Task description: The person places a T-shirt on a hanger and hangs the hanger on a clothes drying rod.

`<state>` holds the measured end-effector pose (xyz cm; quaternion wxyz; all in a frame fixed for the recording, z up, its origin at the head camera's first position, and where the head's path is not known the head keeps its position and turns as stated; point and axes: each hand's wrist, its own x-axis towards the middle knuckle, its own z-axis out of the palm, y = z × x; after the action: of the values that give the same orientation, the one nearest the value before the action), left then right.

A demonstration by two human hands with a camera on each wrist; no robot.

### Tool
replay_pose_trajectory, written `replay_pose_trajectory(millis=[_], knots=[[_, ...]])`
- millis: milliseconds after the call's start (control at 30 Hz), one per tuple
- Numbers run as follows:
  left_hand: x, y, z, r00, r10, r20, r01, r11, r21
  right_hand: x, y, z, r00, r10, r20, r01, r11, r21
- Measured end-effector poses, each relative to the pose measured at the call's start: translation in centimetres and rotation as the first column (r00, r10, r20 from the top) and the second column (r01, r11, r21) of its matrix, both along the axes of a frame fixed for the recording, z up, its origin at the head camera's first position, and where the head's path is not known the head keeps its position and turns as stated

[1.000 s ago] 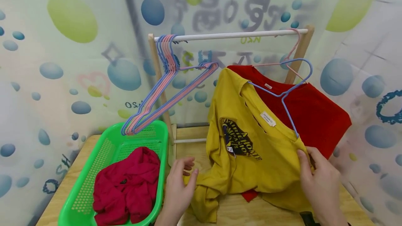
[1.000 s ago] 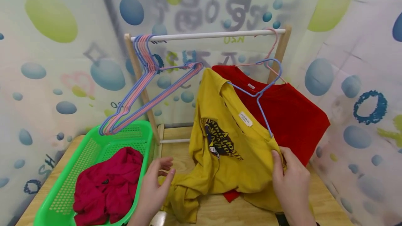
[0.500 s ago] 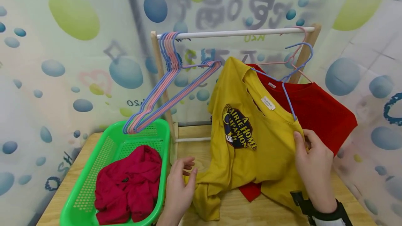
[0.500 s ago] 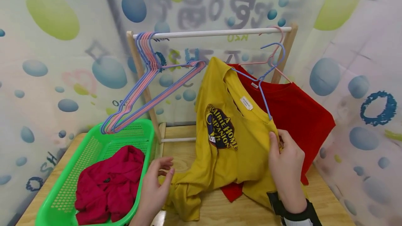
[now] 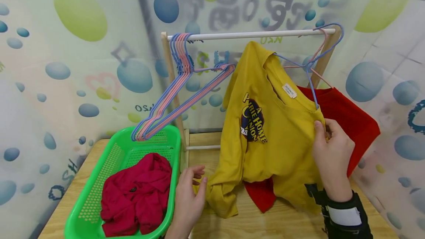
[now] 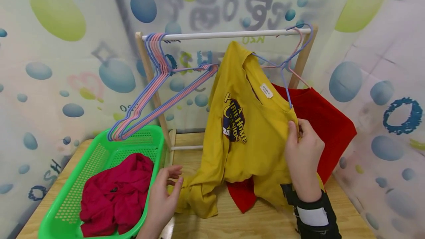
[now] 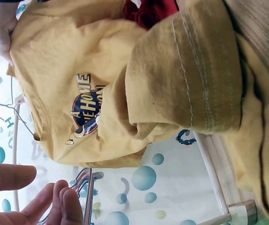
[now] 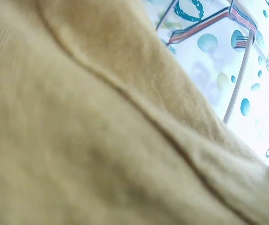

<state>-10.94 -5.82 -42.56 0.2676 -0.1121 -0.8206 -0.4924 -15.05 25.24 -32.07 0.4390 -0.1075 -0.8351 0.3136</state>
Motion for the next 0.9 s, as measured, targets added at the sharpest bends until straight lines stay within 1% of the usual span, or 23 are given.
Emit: replay_pose_trajectory(millis=[167, 300, 500, 700, 900], knots=[[0.0, 0.0, 0.1, 1.0, 0.001, 0.021, -0.001, 1.0, -0.004, -1.0, 0.5, 1.2, 1.0, -0.001, -0.023, 0.001, 1.0, -0.011], [0.0, 0.0, 0.1, 0.999, 0.004, 0.048, -0.004, 1.0, -0.007, -1.7, 0.7, 1.9, 1.0, 0.005, -0.027, -0.004, 1.0, 0.024], [-0.2, -0.1, -0.2, 0.998, 0.002, 0.062, -0.002, 1.0, -0.001, -2.6, 0.8, 2.8, 0.997, 0.071, -0.028, -0.068, 0.993, 0.096], [-0.4, -0.1, -0.6, 0.998, 0.02, 0.058, -0.019, 1.0, -0.008, -3.3, 1.3, 3.2, 0.994, 0.111, -0.021, -0.105, 0.977, 0.184], [-0.5, -0.2, -0.7, 0.998, 0.029, 0.059, -0.029, 1.0, -0.008, -3.1, 1.3, 3.1, 0.991, 0.134, 0.024, -0.136, 0.959, 0.248]])
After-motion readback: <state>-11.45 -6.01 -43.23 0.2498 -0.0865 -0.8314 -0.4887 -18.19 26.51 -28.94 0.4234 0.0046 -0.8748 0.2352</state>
